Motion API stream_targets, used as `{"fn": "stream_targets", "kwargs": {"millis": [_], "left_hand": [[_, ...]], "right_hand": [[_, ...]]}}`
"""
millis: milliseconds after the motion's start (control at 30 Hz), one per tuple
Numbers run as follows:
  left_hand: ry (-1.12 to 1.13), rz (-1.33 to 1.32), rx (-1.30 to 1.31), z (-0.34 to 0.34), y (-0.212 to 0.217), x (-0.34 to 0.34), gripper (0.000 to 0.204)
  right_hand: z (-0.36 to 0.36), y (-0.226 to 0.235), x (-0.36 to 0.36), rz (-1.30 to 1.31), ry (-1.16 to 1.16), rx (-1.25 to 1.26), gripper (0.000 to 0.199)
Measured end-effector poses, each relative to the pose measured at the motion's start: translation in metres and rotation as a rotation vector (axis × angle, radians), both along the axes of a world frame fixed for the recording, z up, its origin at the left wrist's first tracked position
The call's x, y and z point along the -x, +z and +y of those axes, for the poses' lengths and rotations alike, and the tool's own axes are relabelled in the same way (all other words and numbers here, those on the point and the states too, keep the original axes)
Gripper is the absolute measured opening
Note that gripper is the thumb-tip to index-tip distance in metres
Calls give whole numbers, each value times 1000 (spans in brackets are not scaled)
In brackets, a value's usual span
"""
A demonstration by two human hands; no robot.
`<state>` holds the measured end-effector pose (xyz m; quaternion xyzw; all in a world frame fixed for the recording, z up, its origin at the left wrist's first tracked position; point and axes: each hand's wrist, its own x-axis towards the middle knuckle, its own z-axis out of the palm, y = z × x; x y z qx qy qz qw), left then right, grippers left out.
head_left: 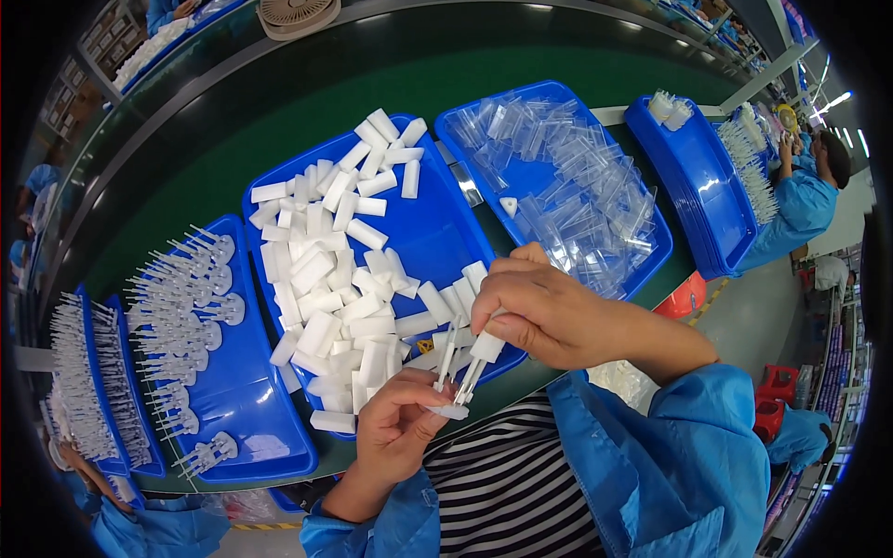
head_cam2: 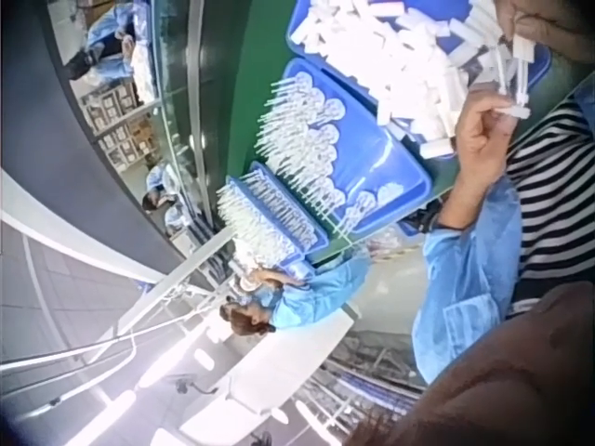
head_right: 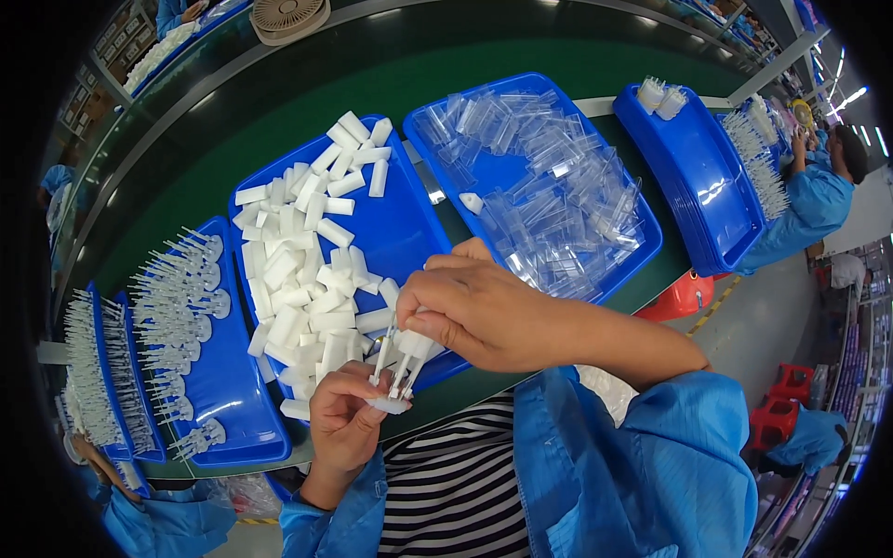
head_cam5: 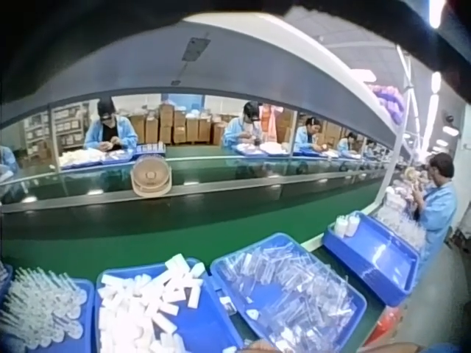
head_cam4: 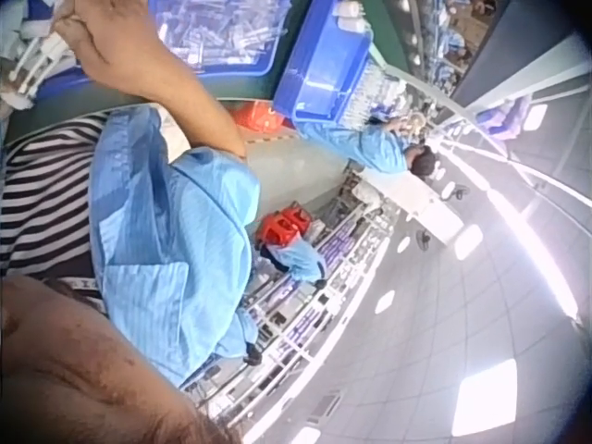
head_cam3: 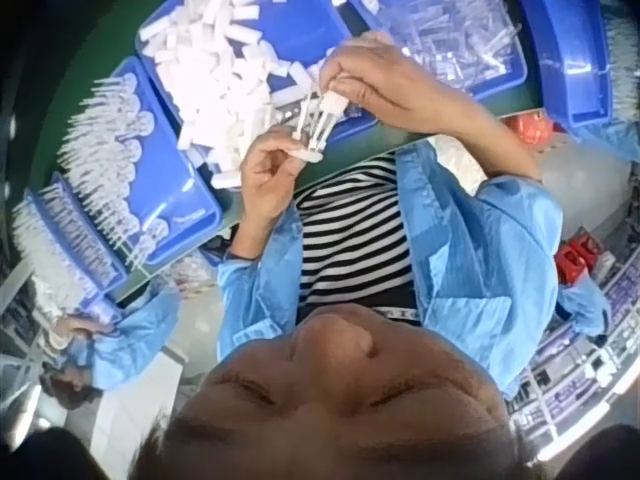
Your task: The person assembles small foam pieces and clear plastic components into units by hand, securing them with rubber bands.
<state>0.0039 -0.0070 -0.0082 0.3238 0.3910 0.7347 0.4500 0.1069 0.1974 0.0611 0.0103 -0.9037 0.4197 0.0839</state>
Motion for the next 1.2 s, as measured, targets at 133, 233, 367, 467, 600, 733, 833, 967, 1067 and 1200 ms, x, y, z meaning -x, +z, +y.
{"fn": "stream_targets", "kwargs": {"millis": [133,233,367,467,600,733,833,967,1067,1200], "left_hand": [[-93,-218,-45,3,-3,-2,20],[-67,-138,-28,5,-5,-7,17],[-3,-56,-11,7,-3,-13,19],[-6,-90,-42,8,1,-15,22],[-34,-159,-94,10,-3,-13,24],[-75,-166,-120,10,-2,-12,27],[-85,-248,-160,10,-2,-15,30],[36,-144,-58,11,-3,-22,33],[56,-23,-54,10,-12,-18,27],[95,-71,71,16,-11,-21,20]], "right_hand": [[-7,-7,-6,22,29,78,11],[-14,-11,-9,-2,51,175,9],[-29,-9,-10,56,-11,60,8],[-29,-10,-12,2,6,112,8],[-19,-8,-16,-75,-11,358,15],[-11,-19,-19,-42,-55,568,20],[-14,-25,-22,-75,-92,706,18],[-18,-28,-20,6,-65,667,16],[-20,-26,-24,10,-86,676,15],[-16,-21,-25,-35,-152,641,11]]}}
